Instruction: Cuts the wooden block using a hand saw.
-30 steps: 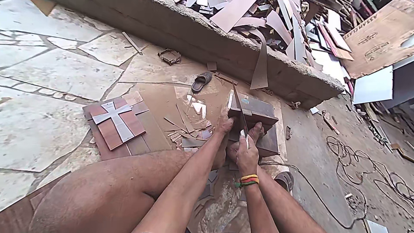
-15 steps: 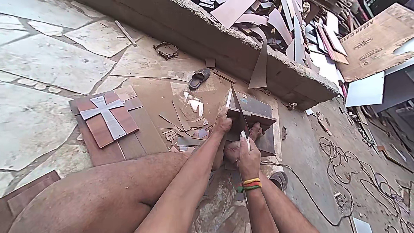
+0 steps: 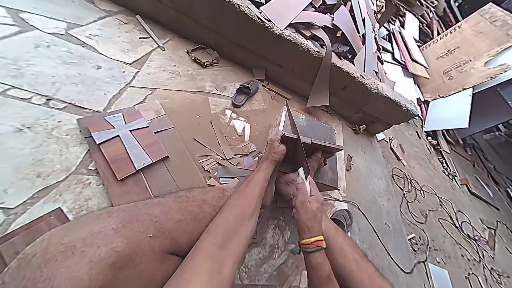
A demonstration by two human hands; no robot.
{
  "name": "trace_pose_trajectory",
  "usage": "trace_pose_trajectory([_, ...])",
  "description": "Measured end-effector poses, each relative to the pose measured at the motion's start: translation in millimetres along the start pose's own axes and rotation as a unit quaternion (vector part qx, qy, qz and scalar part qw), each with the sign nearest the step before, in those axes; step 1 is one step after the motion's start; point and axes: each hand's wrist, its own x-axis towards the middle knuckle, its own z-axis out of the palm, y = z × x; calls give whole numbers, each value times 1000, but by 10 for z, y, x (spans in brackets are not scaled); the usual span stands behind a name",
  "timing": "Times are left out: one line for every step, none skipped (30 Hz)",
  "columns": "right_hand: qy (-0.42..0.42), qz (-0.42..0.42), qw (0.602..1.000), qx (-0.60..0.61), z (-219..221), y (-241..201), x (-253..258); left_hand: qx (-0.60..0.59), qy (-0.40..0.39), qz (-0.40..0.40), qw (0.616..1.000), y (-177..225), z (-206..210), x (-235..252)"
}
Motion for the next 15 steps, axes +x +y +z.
trace_pose_trajectory([8, -9, 1000, -3, -10, -3, -49, -2, 4, -3, 1000, 1, -20, 28])
trace_pose_trajectory([8, -12, 1000, -10, -57, -1, -69, -5, 8, -11, 1000, -7, -22, 41])
trace_pose_trajectory([4, -8, 1000, -10, -118, -5, -76, -6, 2, -23, 1000, -20, -17, 36])
trace_pose_trajectory([-3, -3, 1000, -4, -165, -39, -56, -10, -7, -30, 999, -14, -15, 55])
trace_pose_trajectory([-12, 3, 1000, -1, -191, -74, -39, -12, -15, -34, 999, -14, -13, 58])
trace_pose_trajectory([-23, 16, 1000, 2, -197, -105, -28, -14, -21, -36, 999, -6, -17, 53])
trace_pose_trajectory([-29, 26, 999, 1, -171, -132, 8, -14, -23, -33, 999, 0, -25, 71])
trace_pose_trajectory([-29, 33, 999, -6, -122, -145, 50, -16, -20, -28, 999, -12, -27, 82])
trace_pose_trajectory([-21, 33, 999, -12, -56, -135, 108, -19, -17, -25, 999, -27, -19, 73])
trace_pose_trajectory([-10, 27, 999, -16, 13, -127, 196, -19, -15, -22, 999, -38, -11, 64])
trace_pose_trajectory([-2, 18, 1000, -20, 78, -119, 307, -18, -14, -20, 1000, -43, -3, 57])
trace_pose_trajectory([8, 4, 1000, -25, 147, -113, 396, -13, -11, -18, 1000, -50, 3, 48])
trace_pose_trajectory([14, -4, 1000, -22, 195, -109, 442, -9, -8, -13, 1000, -48, 3, 47])
trace_pose_trajectory([13, -7, 1000, -18, 195, -95, 427, -1, -5, -7, 1000, -38, 2, 48])
trace_pose_trajectory([4, -3, 1000, -13, 133, -57, 336, 11, -3, -4, 1000, -24, 1, 42])
